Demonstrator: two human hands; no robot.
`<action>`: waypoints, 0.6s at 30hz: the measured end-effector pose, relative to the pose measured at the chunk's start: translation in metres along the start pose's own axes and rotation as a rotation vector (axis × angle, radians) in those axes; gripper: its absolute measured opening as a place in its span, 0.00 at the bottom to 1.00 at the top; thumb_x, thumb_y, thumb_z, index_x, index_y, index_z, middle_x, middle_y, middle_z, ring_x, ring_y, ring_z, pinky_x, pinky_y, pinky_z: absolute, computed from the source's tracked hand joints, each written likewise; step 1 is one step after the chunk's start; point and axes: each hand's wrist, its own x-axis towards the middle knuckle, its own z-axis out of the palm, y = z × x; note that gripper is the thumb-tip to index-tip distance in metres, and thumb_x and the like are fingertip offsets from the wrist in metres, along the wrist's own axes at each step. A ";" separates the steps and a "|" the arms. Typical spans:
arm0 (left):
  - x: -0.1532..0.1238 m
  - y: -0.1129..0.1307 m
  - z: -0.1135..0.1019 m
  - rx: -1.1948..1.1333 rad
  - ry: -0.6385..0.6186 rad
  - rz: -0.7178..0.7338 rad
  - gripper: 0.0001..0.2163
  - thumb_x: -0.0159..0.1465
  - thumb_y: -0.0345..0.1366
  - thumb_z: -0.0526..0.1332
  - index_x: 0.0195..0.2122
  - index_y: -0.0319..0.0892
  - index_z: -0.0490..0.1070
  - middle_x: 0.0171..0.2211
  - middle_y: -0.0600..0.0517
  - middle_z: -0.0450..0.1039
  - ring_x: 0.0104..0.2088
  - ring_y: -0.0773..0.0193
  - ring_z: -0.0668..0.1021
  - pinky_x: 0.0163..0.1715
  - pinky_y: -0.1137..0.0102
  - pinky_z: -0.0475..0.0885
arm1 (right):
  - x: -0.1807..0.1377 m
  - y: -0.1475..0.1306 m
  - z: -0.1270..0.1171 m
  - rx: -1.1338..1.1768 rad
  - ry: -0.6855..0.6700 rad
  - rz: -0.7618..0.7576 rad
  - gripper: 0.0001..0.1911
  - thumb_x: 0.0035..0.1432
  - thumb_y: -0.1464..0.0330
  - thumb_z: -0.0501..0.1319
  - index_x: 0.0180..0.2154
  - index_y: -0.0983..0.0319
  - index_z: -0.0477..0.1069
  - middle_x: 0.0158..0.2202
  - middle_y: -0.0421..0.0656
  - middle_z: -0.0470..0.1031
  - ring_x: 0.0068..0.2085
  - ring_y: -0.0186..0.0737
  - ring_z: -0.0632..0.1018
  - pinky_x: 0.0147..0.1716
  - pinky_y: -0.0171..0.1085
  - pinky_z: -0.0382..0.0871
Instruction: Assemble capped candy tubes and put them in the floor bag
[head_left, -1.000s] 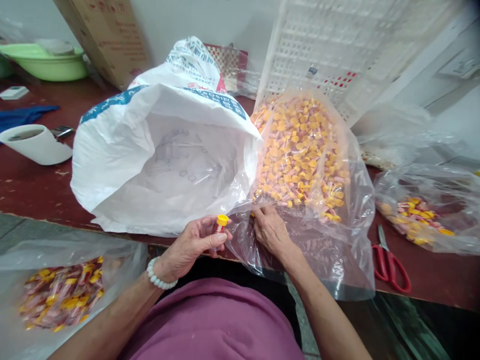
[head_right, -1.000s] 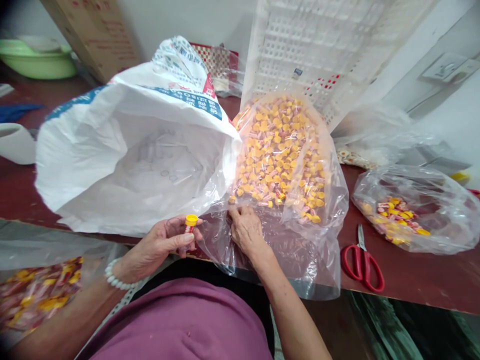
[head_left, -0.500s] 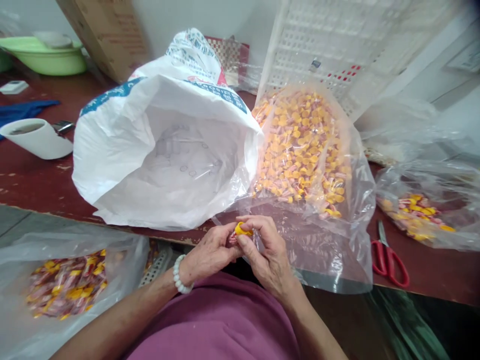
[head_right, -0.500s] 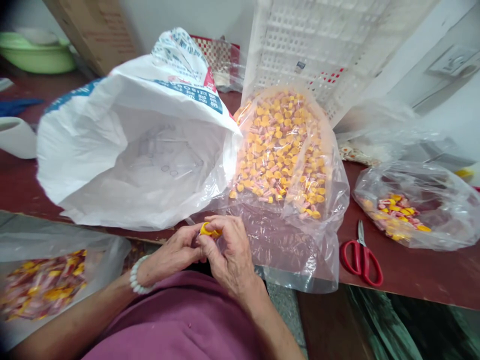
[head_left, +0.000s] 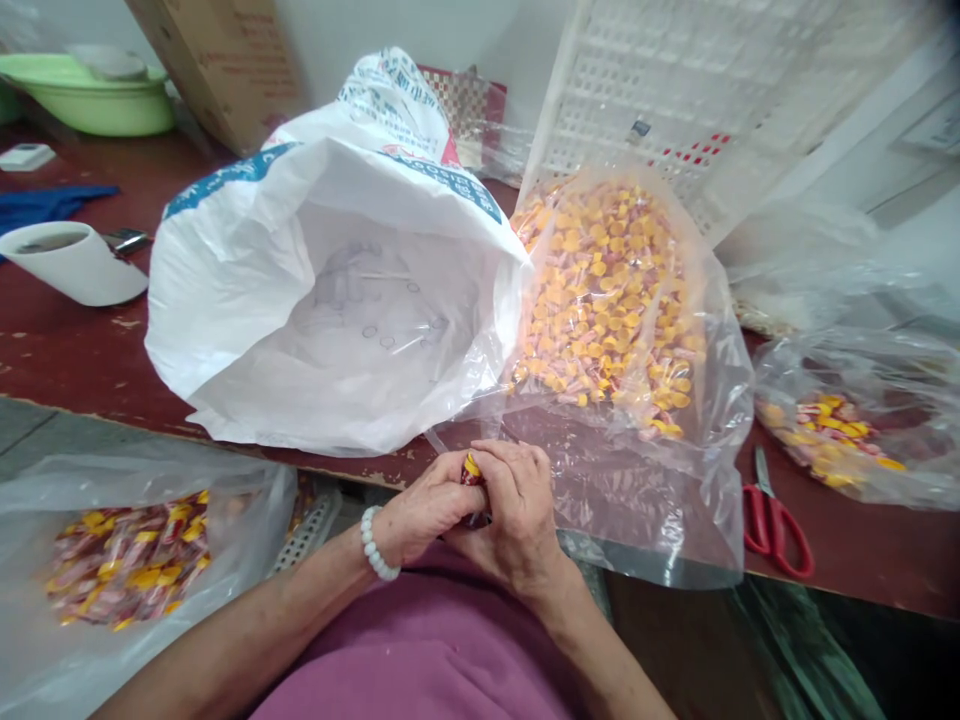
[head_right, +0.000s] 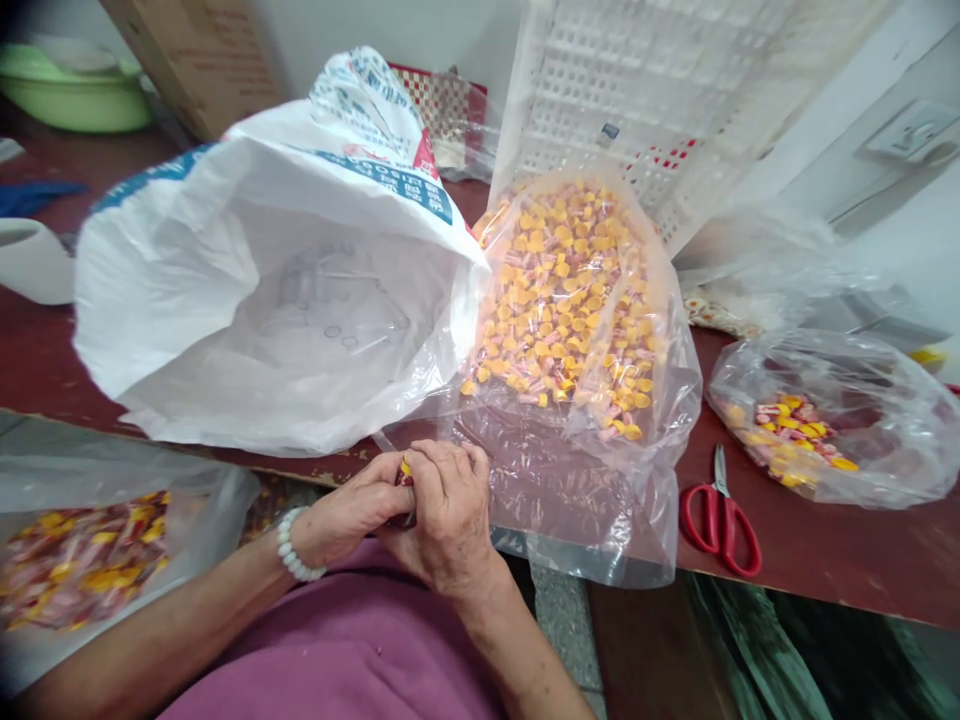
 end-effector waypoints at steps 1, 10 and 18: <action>0.000 0.002 0.000 -0.027 -0.018 -0.015 0.04 0.45 0.26 0.59 0.23 0.38 0.66 0.25 0.55 0.62 0.28 0.69 0.64 0.27 0.74 0.59 | 0.000 0.000 0.001 0.031 0.010 0.016 0.23 0.43 0.66 0.62 0.44 0.59 0.63 0.43 0.48 0.74 0.44 0.46 0.75 0.46 0.48 0.62; 0.006 0.009 -0.005 -0.117 -0.148 -0.034 0.03 0.49 0.29 0.62 0.25 0.38 0.67 0.24 0.55 0.63 0.29 0.68 0.65 0.31 0.73 0.60 | 0.004 0.005 -0.001 0.207 -0.053 0.152 0.33 0.41 0.65 0.67 0.51 0.60 0.61 0.49 0.49 0.71 0.53 0.50 0.69 0.52 0.51 0.63; 0.007 0.003 -0.002 -0.231 -0.191 -0.058 0.06 0.45 0.24 0.61 0.25 0.37 0.67 0.24 0.55 0.63 0.26 0.70 0.66 0.28 0.74 0.62 | 0.013 0.006 -0.009 0.189 -0.119 0.015 0.36 0.40 0.61 0.70 0.52 0.59 0.62 0.47 0.48 0.71 0.49 0.50 0.71 0.50 0.51 0.65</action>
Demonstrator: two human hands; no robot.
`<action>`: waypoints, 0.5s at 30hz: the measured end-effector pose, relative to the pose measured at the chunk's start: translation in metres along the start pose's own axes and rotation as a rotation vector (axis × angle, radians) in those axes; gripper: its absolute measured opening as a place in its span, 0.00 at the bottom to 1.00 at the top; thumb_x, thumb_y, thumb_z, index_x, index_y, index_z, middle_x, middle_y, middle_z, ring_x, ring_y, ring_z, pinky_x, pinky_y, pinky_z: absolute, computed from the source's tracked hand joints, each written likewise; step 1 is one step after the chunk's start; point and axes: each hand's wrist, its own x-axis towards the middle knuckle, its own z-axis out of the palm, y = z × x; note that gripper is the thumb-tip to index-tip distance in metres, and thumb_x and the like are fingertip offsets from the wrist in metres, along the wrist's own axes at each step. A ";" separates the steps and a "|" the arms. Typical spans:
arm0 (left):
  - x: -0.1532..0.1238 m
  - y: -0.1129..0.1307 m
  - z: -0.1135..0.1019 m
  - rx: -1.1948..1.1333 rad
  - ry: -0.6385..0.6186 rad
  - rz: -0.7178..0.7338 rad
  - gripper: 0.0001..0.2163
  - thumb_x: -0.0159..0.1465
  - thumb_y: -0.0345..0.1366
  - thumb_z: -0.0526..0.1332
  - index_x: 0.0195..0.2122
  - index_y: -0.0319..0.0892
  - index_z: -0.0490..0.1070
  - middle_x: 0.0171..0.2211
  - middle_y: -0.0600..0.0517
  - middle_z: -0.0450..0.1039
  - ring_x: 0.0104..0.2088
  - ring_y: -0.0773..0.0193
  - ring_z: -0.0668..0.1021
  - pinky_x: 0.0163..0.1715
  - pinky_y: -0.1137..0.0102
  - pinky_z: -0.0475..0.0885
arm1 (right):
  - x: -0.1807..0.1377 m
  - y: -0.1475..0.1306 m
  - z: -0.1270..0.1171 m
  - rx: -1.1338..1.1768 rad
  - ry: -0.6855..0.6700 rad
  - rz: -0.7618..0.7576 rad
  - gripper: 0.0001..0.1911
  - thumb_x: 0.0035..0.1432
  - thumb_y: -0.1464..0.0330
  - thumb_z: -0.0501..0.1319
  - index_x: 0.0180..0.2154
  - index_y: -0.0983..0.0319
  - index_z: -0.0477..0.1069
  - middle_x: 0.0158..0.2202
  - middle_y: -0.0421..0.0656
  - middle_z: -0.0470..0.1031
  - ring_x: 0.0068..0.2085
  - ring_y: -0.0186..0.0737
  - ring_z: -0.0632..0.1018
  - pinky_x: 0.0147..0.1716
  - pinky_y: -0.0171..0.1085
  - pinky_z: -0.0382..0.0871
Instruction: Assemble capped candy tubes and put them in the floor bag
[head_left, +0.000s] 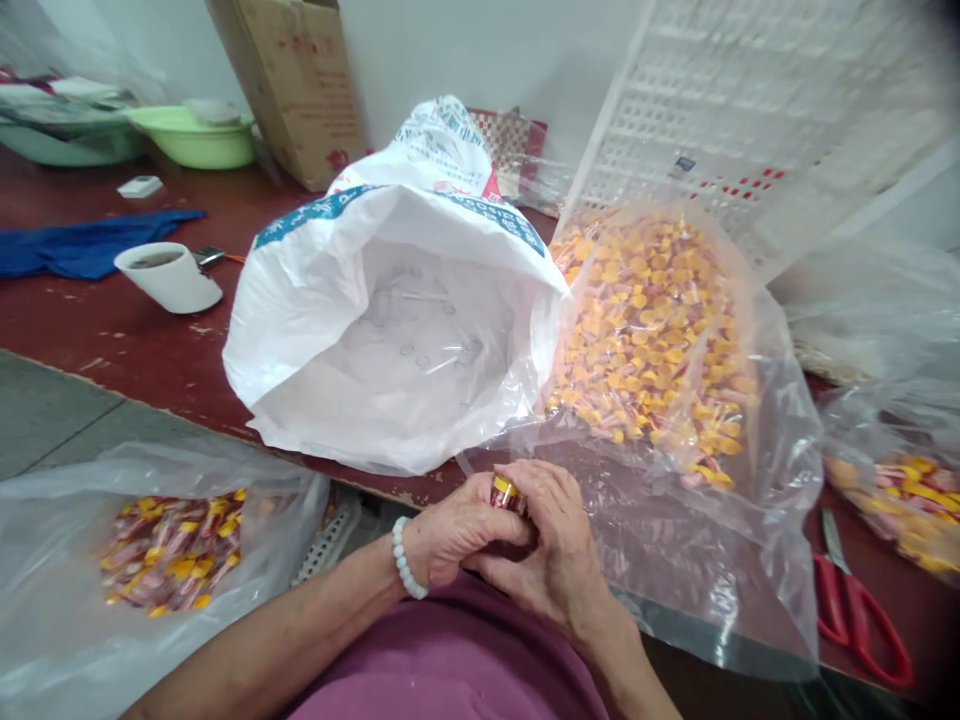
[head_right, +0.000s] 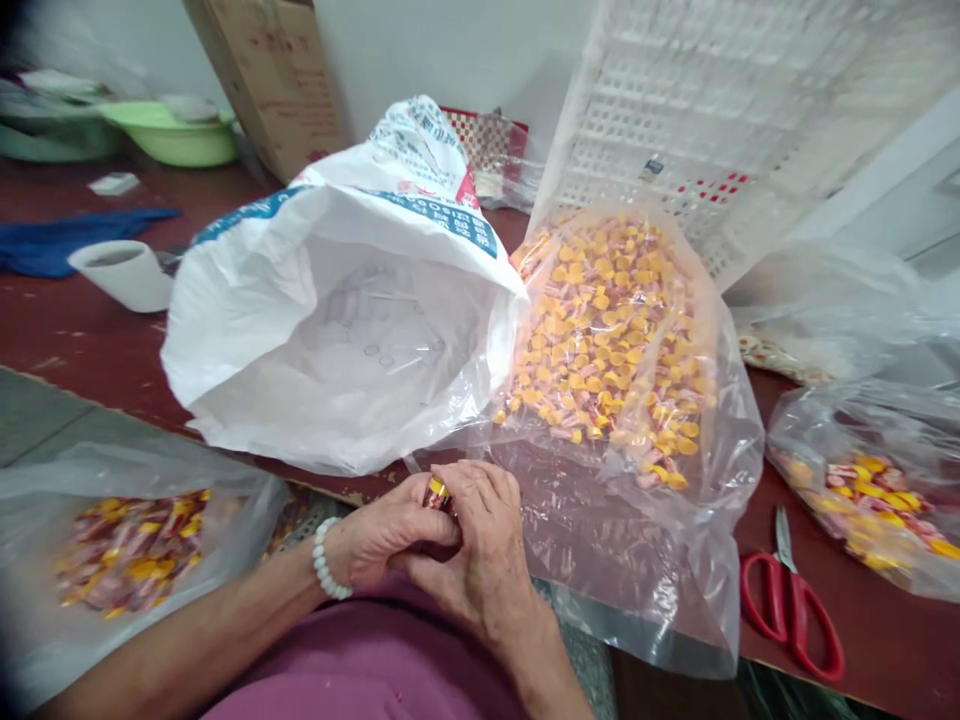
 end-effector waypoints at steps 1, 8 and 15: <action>-0.003 0.003 -0.002 0.006 0.011 0.010 0.07 0.45 0.24 0.62 0.26 0.37 0.67 0.24 0.55 0.64 0.25 0.70 0.67 0.27 0.74 0.63 | -0.001 0.003 -0.005 0.021 -0.033 0.028 0.40 0.41 0.58 0.70 0.55 0.60 0.60 0.51 0.50 0.68 0.52 0.50 0.69 0.51 0.50 0.65; -0.011 0.076 -0.059 0.486 0.520 0.439 0.08 0.50 0.34 0.64 0.31 0.38 0.71 0.26 0.53 0.70 0.24 0.68 0.72 0.27 0.72 0.68 | -0.029 0.107 -0.035 -0.392 0.056 0.259 0.21 0.60 0.59 0.54 0.51 0.63 0.66 0.50 0.54 0.71 0.53 0.51 0.70 0.53 0.53 0.63; 0.072 0.118 -0.114 1.485 0.885 0.245 0.08 0.53 0.32 0.59 0.31 0.37 0.75 0.32 0.42 0.76 0.38 0.51 0.77 0.37 0.66 0.68 | -0.012 0.159 -0.026 -0.606 0.025 0.240 0.16 0.61 0.68 0.51 0.48 0.65 0.70 0.50 0.54 0.72 0.50 0.51 0.71 0.49 0.52 0.65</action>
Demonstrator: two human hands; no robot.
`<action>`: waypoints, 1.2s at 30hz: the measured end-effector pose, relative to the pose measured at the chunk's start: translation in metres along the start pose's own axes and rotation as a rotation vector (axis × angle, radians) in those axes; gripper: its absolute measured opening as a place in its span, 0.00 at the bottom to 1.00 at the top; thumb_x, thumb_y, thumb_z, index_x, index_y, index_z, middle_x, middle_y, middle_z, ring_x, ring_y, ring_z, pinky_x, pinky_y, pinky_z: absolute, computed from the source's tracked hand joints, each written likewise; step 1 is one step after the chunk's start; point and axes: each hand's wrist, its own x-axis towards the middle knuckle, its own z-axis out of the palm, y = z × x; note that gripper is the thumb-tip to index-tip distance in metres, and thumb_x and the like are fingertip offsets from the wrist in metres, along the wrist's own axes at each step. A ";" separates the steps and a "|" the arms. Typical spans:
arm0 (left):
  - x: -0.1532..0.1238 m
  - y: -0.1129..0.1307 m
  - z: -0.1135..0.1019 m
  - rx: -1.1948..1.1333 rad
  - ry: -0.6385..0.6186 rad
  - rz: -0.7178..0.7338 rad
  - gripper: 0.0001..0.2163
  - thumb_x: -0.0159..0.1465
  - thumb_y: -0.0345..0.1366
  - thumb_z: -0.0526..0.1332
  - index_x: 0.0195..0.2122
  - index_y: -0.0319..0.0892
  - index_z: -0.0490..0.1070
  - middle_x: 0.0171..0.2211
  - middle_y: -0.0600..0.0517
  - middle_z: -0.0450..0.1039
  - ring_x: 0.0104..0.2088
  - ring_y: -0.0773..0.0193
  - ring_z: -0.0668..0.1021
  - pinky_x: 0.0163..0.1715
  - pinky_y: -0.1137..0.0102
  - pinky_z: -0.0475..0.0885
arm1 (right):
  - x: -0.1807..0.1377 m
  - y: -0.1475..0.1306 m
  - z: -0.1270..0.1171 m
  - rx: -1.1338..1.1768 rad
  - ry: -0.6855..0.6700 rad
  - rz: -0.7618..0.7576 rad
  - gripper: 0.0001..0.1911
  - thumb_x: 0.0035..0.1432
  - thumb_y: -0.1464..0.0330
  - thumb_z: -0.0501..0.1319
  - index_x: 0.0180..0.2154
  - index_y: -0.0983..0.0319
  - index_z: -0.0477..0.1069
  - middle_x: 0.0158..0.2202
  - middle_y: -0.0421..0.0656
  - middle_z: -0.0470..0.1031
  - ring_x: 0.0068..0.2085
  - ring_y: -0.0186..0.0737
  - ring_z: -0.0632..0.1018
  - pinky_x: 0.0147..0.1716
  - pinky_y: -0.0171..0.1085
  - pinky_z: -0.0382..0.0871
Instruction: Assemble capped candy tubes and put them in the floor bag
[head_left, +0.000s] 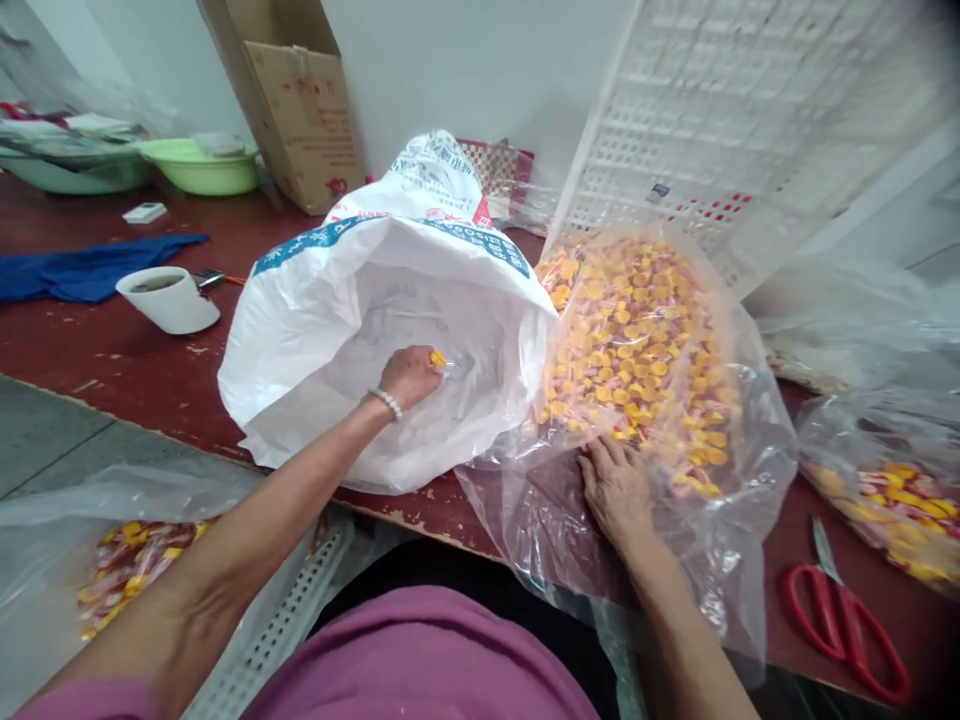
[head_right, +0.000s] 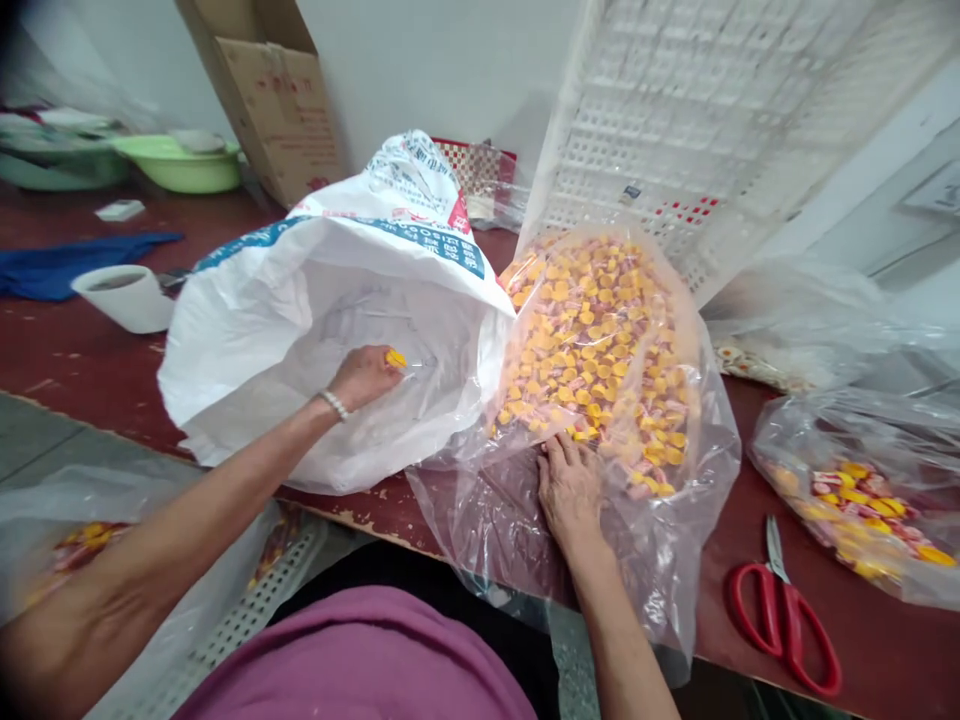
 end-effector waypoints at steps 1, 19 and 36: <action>0.007 0.000 0.007 0.012 -0.023 0.003 0.07 0.52 0.31 0.59 0.30 0.37 0.75 0.33 0.40 0.77 0.40 0.50 0.76 0.39 0.65 0.67 | 0.001 -0.004 0.000 0.009 -0.004 -0.008 0.15 0.61 0.68 0.51 0.46 0.65 0.71 0.48 0.54 0.73 0.48 0.50 0.72 0.47 0.50 0.67; -0.062 0.000 -0.026 -1.183 -0.248 -0.049 0.24 0.49 0.35 0.70 0.47 0.42 0.68 0.28 0.54 0.72 0.16 0.71 0.70 0.16 0.74 0.66 | -0.026 -0.096 -0.073 0.735 0.016 0.200 0.10 0.60 0.65 0.58 0.44 0.58 0.67 0.39 0.43 0.75 0.36 0.37 0.76 0.35 0.36 0.71; -0.145 0.041 0.000 -1.726 -0.386 -0.426 0.16 0.55 0.31 0.66 0.43 0.45 0.62 0.30 0.55 0.73 0.21 0.67 0.76 0.18 0.73 0.72 | 0.003 -0.158 -0.069 0.779 0.147 -0.066 0.14 0.62 0.69 0.56 0.49 0.59 0.66 0.45 0.46 0.72 0.47 0.38 0.74 0.44 0.38 0.70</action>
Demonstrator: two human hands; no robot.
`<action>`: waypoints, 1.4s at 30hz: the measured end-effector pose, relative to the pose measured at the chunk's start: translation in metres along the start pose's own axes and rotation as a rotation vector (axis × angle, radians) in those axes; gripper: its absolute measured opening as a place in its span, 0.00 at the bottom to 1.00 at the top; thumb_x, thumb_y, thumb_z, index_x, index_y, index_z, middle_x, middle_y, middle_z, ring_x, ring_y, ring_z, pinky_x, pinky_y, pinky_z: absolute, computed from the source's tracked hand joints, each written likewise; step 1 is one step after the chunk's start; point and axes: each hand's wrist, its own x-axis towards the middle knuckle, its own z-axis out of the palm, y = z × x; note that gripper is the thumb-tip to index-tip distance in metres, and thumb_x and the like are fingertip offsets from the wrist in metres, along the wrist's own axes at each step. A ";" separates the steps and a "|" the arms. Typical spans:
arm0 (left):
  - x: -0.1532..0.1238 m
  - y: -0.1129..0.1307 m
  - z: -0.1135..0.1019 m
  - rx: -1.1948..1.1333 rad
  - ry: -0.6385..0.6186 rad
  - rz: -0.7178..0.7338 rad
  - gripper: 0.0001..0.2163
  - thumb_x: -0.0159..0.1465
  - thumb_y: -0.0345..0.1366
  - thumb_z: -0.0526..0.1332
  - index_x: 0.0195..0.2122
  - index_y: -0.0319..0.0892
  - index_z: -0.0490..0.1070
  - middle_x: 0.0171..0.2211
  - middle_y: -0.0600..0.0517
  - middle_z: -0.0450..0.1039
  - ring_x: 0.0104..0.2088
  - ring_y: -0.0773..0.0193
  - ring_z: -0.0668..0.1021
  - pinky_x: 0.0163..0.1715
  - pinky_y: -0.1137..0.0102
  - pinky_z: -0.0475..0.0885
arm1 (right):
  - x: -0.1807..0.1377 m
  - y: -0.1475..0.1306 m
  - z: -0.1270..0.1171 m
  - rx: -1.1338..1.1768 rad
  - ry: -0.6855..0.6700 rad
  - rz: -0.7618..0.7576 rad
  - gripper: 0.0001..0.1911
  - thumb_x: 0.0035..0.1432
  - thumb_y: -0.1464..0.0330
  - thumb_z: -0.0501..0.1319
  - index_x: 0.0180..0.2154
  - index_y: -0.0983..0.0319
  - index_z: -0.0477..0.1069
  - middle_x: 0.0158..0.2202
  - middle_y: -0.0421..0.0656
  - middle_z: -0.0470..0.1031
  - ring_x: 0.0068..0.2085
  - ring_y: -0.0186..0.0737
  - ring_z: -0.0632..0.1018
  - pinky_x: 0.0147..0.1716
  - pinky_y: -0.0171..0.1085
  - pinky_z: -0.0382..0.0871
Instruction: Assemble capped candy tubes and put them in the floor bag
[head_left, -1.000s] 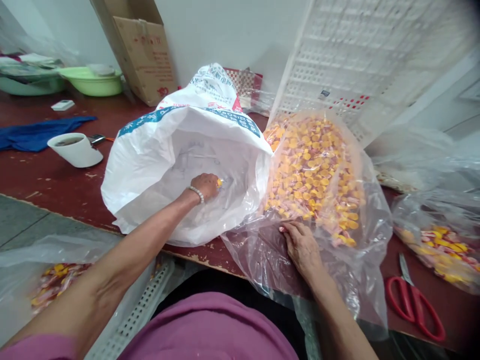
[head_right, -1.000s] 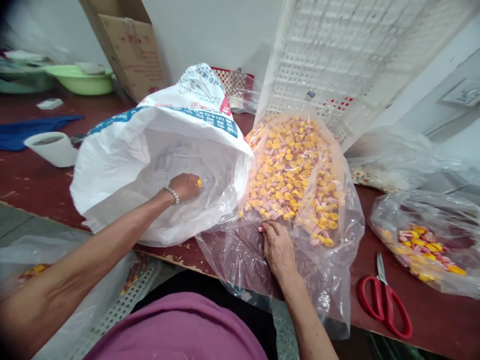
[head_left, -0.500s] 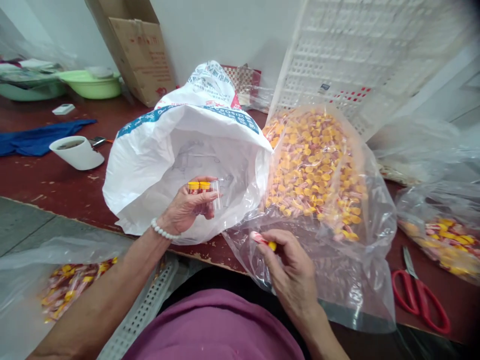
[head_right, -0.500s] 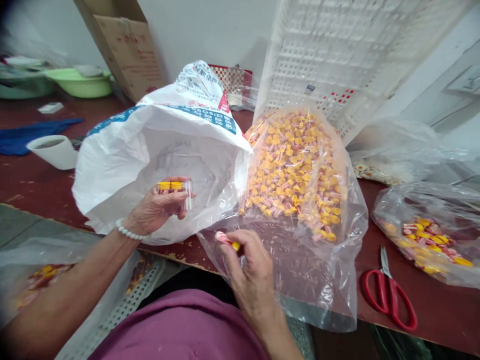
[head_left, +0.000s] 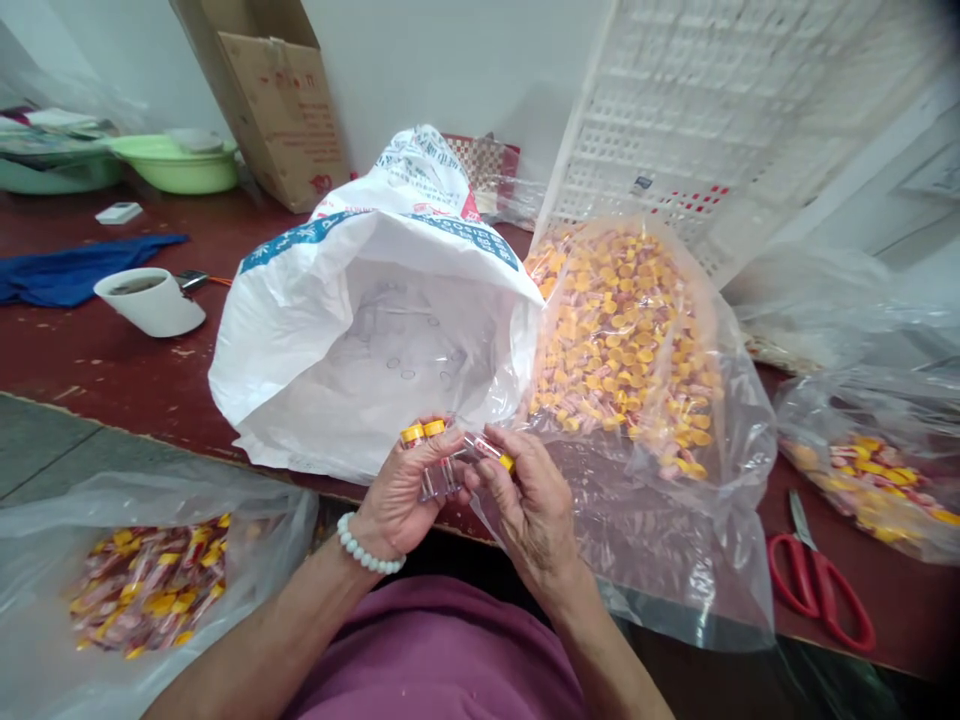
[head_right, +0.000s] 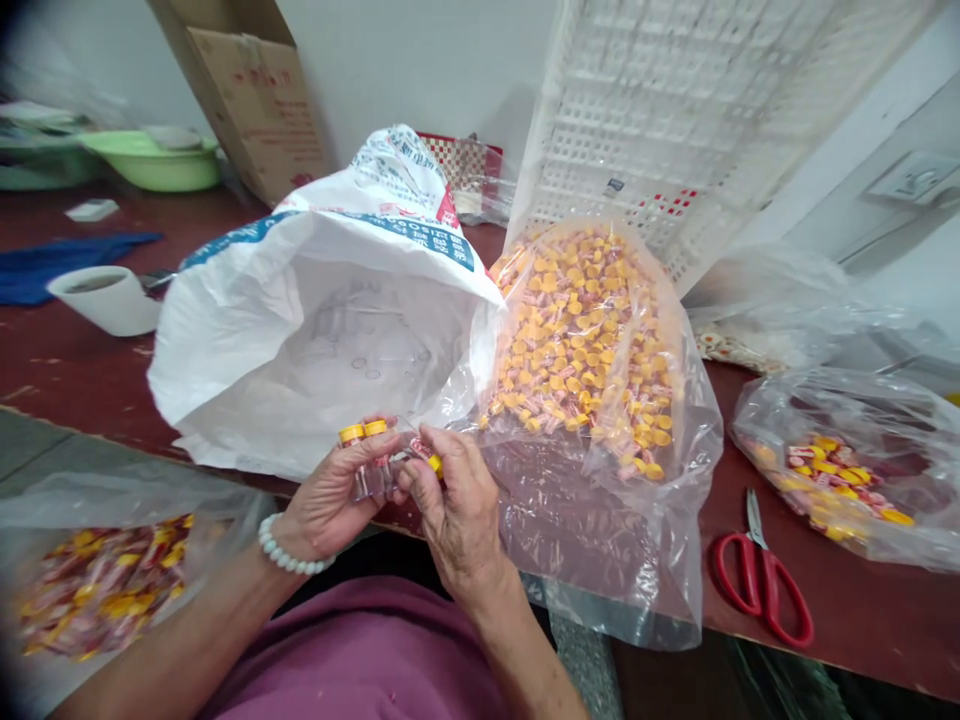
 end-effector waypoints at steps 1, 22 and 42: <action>-0.002 0.000 -0.001 0.049 -0.006 -0.015 0.16 0.56 0.33 0.66 0.42 0.45 0.62 0.30 0.55 0.73 0.21 0.67 0.76 0.17 0.73 0.71 | 0.000 0.001 -0.002 0.004 -0.009 0.008 0.13 0.63 0.70 0.53 0.49 0.60 0.66 0.43 0.46 0.73 0.46 0.37 0.75 0.44 0.37 0.70; -0.009 -0.015 -0.008 0.238 -0.355 -0.281 0.09 0.56 0.31 0.65 0.37 0.33 0.74 0.30 0.46 0.75 0.28 0.64 0.78 0.30 0.71 0.74 | -0.020 0.006 -0.032 0.024 -0.429 0.062 0.51 0.34 0.54 0.73 0.58 0.58 0.53 0.55 0.50 0.64 0.55 0.50 0.67 0.53 0.48 0.64; -0.015 -0.016 -0.009 0.141 -0.266 -0.279 0.12 0.54 0.31 0.66 0.40 0.36 0.72 0.30 0.48 0.75 0.24 0.64 0.78 0.26 0.73 0.72 | -0.033 0.002 -0.002 -0.038 -0.244 0.030 0.40 0.40 0.57 0.71 0.54 0.58 0.61 0.53 0.48 0.69 0.53 0.48 0.70 0.52 0.47 0.65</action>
